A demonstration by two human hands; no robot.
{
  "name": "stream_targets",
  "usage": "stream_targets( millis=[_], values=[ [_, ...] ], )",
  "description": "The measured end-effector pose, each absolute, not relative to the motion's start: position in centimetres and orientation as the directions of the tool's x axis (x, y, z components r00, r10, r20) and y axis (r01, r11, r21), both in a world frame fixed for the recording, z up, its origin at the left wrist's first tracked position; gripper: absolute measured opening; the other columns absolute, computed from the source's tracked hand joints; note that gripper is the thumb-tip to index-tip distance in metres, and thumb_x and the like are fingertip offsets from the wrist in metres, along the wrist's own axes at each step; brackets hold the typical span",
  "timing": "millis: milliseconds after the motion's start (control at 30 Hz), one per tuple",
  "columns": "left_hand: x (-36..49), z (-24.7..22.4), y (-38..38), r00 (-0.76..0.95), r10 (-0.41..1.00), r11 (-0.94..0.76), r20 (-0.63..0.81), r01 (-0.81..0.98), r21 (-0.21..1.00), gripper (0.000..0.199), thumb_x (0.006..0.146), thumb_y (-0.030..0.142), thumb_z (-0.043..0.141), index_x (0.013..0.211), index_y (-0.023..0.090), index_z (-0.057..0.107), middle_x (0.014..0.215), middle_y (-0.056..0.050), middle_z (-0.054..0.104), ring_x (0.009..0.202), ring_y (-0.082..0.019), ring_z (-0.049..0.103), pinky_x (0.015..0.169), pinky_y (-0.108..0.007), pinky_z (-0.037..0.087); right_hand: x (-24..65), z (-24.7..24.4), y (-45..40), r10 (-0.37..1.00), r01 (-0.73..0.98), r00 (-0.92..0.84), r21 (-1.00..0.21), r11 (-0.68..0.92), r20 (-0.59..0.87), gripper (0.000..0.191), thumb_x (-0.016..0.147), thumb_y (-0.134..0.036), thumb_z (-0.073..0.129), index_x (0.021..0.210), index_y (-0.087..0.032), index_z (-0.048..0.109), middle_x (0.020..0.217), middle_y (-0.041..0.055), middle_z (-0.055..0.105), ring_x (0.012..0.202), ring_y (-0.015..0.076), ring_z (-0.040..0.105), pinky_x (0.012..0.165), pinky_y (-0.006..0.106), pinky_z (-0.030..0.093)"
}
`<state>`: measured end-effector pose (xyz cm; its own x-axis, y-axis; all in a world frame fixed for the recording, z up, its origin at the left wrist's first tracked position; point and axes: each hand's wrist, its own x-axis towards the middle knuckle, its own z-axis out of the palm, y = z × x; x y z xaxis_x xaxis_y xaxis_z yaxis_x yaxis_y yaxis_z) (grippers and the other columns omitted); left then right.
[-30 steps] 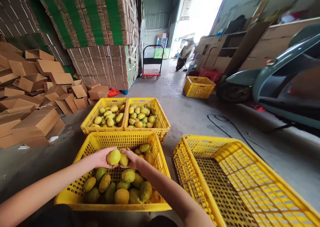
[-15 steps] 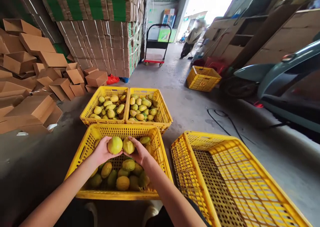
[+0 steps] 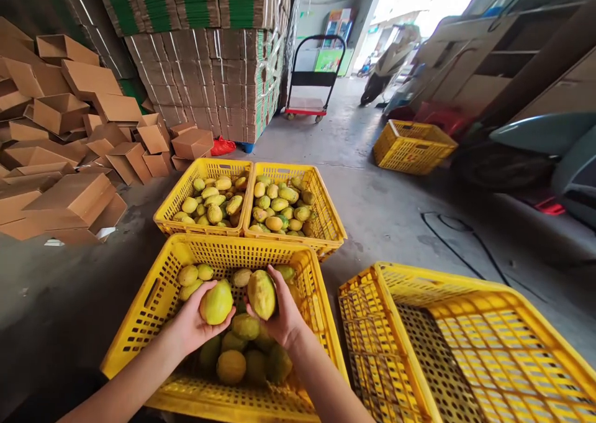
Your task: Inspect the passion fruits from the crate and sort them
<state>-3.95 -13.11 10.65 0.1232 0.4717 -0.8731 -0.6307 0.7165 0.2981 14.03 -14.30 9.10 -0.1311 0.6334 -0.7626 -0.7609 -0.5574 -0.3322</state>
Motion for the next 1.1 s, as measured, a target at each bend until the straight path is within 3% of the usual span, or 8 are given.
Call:
stream_targets(
  millis=[200,333,467,633,733,933,1100],
  values=[
    [-4.6,12.7,-12.5,0.048,0.541,0.62,-0.839,-0.697,0.36,0.007,0.103,0.026,0.063,0.104,0.019,0.06,0.09,-0.007,0.071,0.074,-0.022,0.071,0.07,-0.039,0.068,14.5,9.5,-14.3,0.753,-0.818,-0.142,-0.353,-0.455,-0.642,0.024,0.086,-0.025,0.061,0.105,-0.015,0.068,0.091,0.0121,0.078,0.091,0.0289,0.079,0.085,0.043,0.065],
    [-5.3,13.8,-12.3,0.052,0.576,0.604,-0.816,-0.699,0.382,0.021,0.108,0.03,0.046,0.117,0.018,0.061,0.097,-0.011,0.073,0.082,-0.027,0.076,0.075,-0.042,0.069,13.3,10.0,-14.7,0.74,-0.799,-0.119,-0.378,-0.467,-0.662,0.021,0.087,-0.024,0.069,0.106,-0.016,0.067,0.091,0.008,0.078,0.079,0.023,0.077,0.079,0.037,0.065],
    [-5.5,14.3,-12.5,0.143,0.628,0.624,-0.765,-0.681,0.384,0.02,0.106,0.024,0.052,0.121,0.014,0.062,0.099,-0.014,0.075,0.082,-0.029,0.077,0.072,-0.043,0.069,12.5,10.2,-15.0,0.723,-0.779,-0.126,-0.384,-0.497,-0.68,0.024,0.085,-0.026,0.08,0.101,-0.018,0.064,0.09,0.0063,0.078,0.071,0.019,0.074,0.069,0.03,0.062],
    [-5.2,14.5,-12.8,0.105,0.554,0.613,-0.826,-0.722,0.32,0.01,0.104,0.025,0.063,0.109,0.016,0.063,0.091,-0.009,0.072,0.072,-0.022,0.073,0.065,-0.036,0.068,12.2,10.8,-15.1,0.741,-0.789,-0.113,-0.394,-0.471,-0.662,0.017,0.091,-0.031,0.068,0.101,-0.017,0.066,0.091,0.0097,0.079,0.078,0.0237,0.077,0.077,0.037,0.065],
    [-5.4,14.2,-13.0,0.097,0.52,0.633,-0.849,-0.711,0.306,0.009,0.104,0.026,0.064,0.105,0.017,0.062,0.089,-0.007,0.071,0.071,-0.022,0.072,0.064,-0.035,0.067,12.2,11.0,-15.2,0.755,-0.797,-0.175,-0.359,-0.486,-0.632,0.023,0.088,-0.027,0.058,0.102,-0.013,0.069,0.095,0.0136,0.079,0.09,0.0275,0.079,0.084,0.04,0.066],
    [-5.8,13.7,-13.5,0.146,0.531,0.684,-0.834,-0.655,0.321,0.013,0.102,0.024,0.065,0.113,0.018,0.063,0.102,-0.011,0.074,0.081,-0.025,0.074,0.07,-0.037,0.068,11.9,10.6,-15.6,0.782,-0.763,-0.187,-0.414,-0.497,-0.594,0.027,0.084,-0.027,0.076,0.108,-0.016,0.068,0.105,0.0096,0.08,0.084,0.0229,0.079,0.085,0.037,0.067],
    [-5.7,14.4,-13.7,0.151,0.525,0.669,-0.838,-0.682,0.296,0.017,0.106,0.031,0.056,0.116,0.019,0.061,0.096,-0.01,0.073,0.08,-0.026,0.073,0.069,-0.038,0.066,11.8,10.5,-15.5,0.755,-0.751,-0.144,-0.426,-0.504,-0.64,0.023,0.085,-0.025,0.079,0.102,-0.02,0.064,0.097,0.0057,0.079,0.076,0.0196,0.076,0.076,0.034,0.067]
  ],
)
